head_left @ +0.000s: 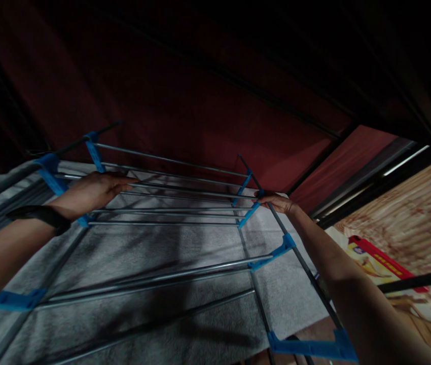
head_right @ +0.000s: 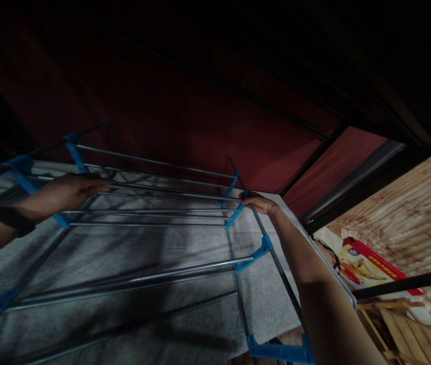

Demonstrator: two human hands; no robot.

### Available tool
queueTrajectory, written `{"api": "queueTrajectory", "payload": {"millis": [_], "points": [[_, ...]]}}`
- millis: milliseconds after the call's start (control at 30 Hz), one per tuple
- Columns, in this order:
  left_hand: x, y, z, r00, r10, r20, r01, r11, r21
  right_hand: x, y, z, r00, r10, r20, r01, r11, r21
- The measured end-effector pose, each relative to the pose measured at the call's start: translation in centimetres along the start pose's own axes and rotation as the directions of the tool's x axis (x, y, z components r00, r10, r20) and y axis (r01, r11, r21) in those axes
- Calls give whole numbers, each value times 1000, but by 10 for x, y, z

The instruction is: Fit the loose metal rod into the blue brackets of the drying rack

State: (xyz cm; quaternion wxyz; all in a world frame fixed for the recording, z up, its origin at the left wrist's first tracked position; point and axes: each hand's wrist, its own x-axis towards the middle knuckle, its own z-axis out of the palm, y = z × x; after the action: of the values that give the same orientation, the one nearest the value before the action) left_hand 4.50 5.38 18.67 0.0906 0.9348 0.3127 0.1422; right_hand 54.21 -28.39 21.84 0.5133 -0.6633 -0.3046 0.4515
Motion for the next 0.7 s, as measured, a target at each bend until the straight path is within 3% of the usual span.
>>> {"api": "queueTrajectory", "payload": {"millis": [267, 433, 700], "points": [[1, -6, 5, 997, 72, -19, -72, 997, 16, 0, 5, 11, 995, -12, -99, 17, 999, 50], [3, -6, 7, 993, 114, -18, -114, 993, 7, -4, 0, 17, 995, -13, -103, 22, 996, 87], [0, -5, 7, 997, 74, 20, -74, 997, 2, 0, 1, 18, 987, -14, -158, 26, 997, 78]]}}
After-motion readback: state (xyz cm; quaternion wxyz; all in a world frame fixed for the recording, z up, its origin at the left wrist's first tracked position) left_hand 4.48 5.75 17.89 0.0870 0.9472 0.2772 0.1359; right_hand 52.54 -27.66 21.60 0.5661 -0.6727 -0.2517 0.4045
